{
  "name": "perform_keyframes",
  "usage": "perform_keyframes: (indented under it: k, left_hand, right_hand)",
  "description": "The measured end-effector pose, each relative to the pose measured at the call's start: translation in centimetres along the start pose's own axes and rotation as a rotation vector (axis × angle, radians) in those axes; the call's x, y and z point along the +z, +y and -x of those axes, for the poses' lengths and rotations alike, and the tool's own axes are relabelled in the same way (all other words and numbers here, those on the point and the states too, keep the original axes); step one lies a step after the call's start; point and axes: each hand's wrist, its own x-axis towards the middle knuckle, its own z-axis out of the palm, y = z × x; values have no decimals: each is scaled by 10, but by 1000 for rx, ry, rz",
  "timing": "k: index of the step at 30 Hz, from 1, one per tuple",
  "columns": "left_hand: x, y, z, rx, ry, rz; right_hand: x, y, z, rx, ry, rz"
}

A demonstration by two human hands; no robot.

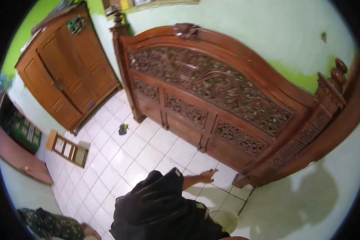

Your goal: The person paints a wall using a paintbrush dipped into a bucket, then wipes their hands with a cloth.

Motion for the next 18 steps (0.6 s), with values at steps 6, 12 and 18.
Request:
perform_keyframes:
  k: [6, 12, 18]
  left_hand:
    - [-44, -133, 90, -119, 106, 9]
    - [-99, -264, 284, -713, 230, 61]
    - [-84, -343, 471, -1074, 349, 245]
  right_hand:
    - [40, -79, 10, -115, -253, 160]
    - [115, -113, 57, -132, -406, 257]
    - [201, -100, 124, -107, -516, 374]
